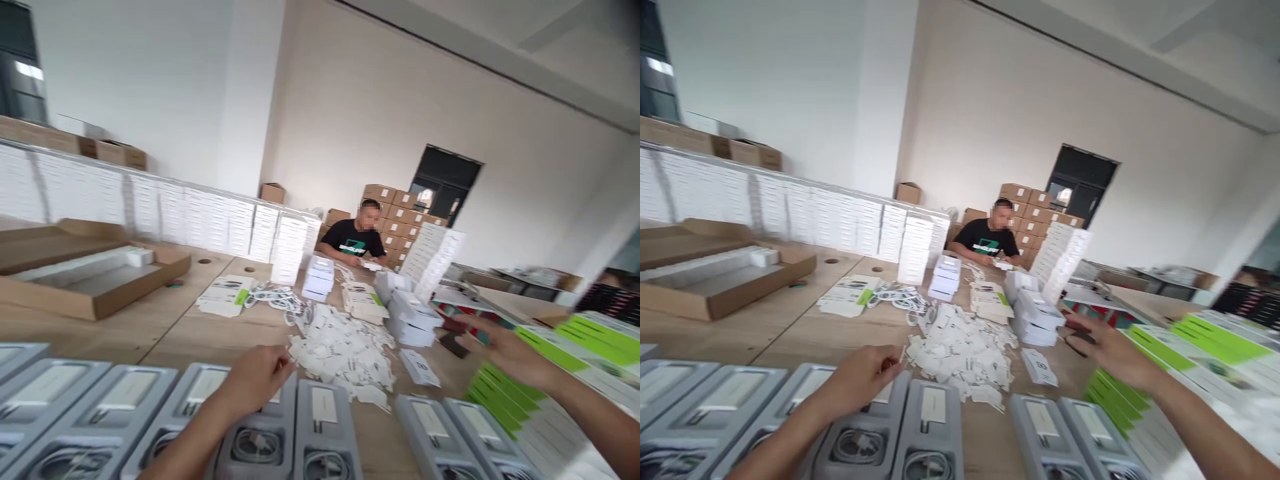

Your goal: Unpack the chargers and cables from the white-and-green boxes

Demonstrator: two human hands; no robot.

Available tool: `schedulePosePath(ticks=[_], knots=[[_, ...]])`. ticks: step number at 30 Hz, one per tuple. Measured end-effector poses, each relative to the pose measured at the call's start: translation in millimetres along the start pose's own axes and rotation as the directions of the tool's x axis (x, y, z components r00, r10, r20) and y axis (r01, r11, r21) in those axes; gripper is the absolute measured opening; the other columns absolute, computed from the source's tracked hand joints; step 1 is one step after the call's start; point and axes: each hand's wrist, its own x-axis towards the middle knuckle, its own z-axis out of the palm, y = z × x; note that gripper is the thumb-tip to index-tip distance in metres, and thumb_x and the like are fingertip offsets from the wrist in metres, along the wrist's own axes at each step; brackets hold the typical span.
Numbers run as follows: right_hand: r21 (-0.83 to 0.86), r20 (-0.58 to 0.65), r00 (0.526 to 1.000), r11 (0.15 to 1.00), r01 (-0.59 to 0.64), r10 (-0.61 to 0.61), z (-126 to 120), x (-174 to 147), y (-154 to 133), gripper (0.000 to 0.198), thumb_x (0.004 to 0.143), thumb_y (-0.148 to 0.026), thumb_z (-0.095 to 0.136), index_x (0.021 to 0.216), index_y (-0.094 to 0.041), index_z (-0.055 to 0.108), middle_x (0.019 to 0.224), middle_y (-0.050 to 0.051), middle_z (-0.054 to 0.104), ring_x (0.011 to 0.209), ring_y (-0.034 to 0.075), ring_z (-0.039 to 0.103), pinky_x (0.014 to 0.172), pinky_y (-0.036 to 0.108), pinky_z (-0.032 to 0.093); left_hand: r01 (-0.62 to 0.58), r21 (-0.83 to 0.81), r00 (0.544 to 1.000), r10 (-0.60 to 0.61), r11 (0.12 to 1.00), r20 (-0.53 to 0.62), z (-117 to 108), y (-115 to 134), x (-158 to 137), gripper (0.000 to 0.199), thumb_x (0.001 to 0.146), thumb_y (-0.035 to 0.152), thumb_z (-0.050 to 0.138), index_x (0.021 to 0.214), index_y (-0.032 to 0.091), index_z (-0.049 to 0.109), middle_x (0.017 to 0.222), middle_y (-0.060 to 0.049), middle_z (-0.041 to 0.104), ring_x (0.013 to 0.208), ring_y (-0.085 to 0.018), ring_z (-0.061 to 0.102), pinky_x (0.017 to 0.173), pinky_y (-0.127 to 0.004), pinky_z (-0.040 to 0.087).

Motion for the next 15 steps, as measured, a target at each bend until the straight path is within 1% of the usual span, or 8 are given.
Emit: schedulePosePath(ticks=[2, 4, 7, 9, 10, 11, 13, 15], knots=[[0.116, 0.128, 0.984, 0.987, 0.107, -0.121, 42.5, 10.8, -42.2, 0.048, 0.086, -0.049, 0.053, 0.128, -0.028, 0.06, 0.137, 0.012, 0.055, 0.12, 0.027, 0.055, 0.095, 0.034, 0.043, 0.013, 0.152, 0.999, -0.018, 0.988, 0.031, -2.2, 0.6, -2.6, 0.033, 0.088, 0.043, 0.047, 0.072, 0.02, 0.065, 0.07, -0.007, 0.07, 0.068, -0.022, 0.065, 0.058, -0.028, 0.036], [0.172, 0.228, 0.948, 0.968, 0.184, -0.221, 84.5, 15.6, -90.5, 0.05, 0.083, -0.054, 0.054, 0.127, -0.03, 0.06, 0.139, 0.008, 0.054, 0.124, 0.028, 0.052, 0.098, 0.036, 0.044, 0.024, 0.232, 0.997, -0.039, 0.972, 0.062, -2.5, 0.1, -4.2, 0.034, 0.087, 0.043, 0.047, 0.072, 0.02, 0.067, 0.073, -0.008, 0.072, 0.071, -0.024, 0.066, 0.058, -0.028, 0.036], [0.272, 0.329, 0.857, 0.909, 0.317, -0.397, 138.6, 18.2, -164.9, 0.052, 0.084, -0.055, 0.053, 0.129, -0.031, 0.058, 0.141, 0.005, 0.052, 0.128, 0.029, 0.048, 0.098, 0.038, 0.046, 0.065, 0.284, 0.994, -0.088, 0.957, 0.067, -0.3, -1.6, -4.6, 0.032, 0.084, 0.043, 0.049, 0.075, 0.02, 0.07, 0.077, -0.01, 0.073, 0.075, -0.027, 0.067, 0.06, -0.03, 0.038], [0.353, 0.31, 0.78, 0.828, 0.436, -0.543, 169.3, 23.9, -212.9, 0.046, 0.087, -0.049, 0.051, 0.127, -0.028, 0.059, 0.137, 0.005, 0.056, 0.125, 0.028, 0.051, 0.099, 0.038, 0.045, 0.081, 0.305, 0.99, -0.112, 0.949, 0.084, 1.9, -1.7, -4.5, 0.032, 0.082, 0.042, 0.05, 0.075, 0.019, 0.071, 0.077, -0.011, 0.074, 0.076, -0.029, 0.068, 0.06, -0.031, 0.04], [0.375, 0.279, 0.751, 0.788, 0.488, -0.598, 184.0, 29.7, -236.2, 0.043, 0.087, -0.045, 0.051, 0.125, -0.026, 0.062, 0.133, 0.006, 0.059, 0.122, 0.027, 0.053, 0.1, 0.038, 0.044, 0.085, 0.312, 0.987, -0.122, 0.946, 0.101, 2.8, -1.4, -4.7, 0.033, 0.081, 0.043, 0.05, 0.074, 0.019, 0.071, 0.076, -0.012, 0.074, 0.076, -0.03, 0.068, 0.06, -0.032, 0.04], [0.385, 0.248, 0.734, 0.759, 0.525, -0.633, 198.8, 37.9, -259.1, 0.04, 0.088, -0.041, 0.05, 0.122, -0.025, 0.064, 0.129, 0.006, 0.062, 0.12, 0.027, 0.055, 0.101, 0.039, 0.043, 0.089, 0.317, 0.984, -0.133, 0.944, 0.119, 3.4, -1.0, -4.9, 0.034, 0.079, 0.044, 0.051, 0.071, 0.018, 0.071, 0.073, -0.012, 0.073, 0.074, -0.03, 0.068, 0.059, -0.032, 0.041], [0.387, 0.212, 0.72, 0.733, 0.559, -0.661, 229.3, 60.9, -303.1, 0.038, 0.088, -0.035, 0.048, 0.12, -0.022, 0.065, 0.125, 0.007, 0.064, 0.117, 0.026, 0.057, 0.102, 0.039, 0.042, 0.101, 0.335, 0.977, -0.157, 0.937, 0.145, 2.7, -1.1, -5.5, 0.036, 0.077, 0.045, 0.052, 0.067, 0.017, 0.071, 0.07, -0.014, 0.072, 0.072, -0.032, 0.068, 0.057, -0.033, 0.04], [0.373, 0.195, 0.721, 0.73, 0.572, -0.665, 259.8, 89.0, -343.3, 0.043, 0.086, -0.027, 0.049, 0.127, -0.019, 0.059, 0.13, 0.009, 0.061, 0.12, 0.025, 0.055, 0.104, 0.038, 0.039, 0.114, 0.355, 0.976, -0.171, 0.928, 0.135, -1.6, -3.9, -5.5, 0.035, 0.077, 0.043, 0.051, 0.067, 0.016, 0.071, 0.07, -0.015, 0.072, 0.072, -0.032, 0.068, 0.056, -0.033, 0.039]])
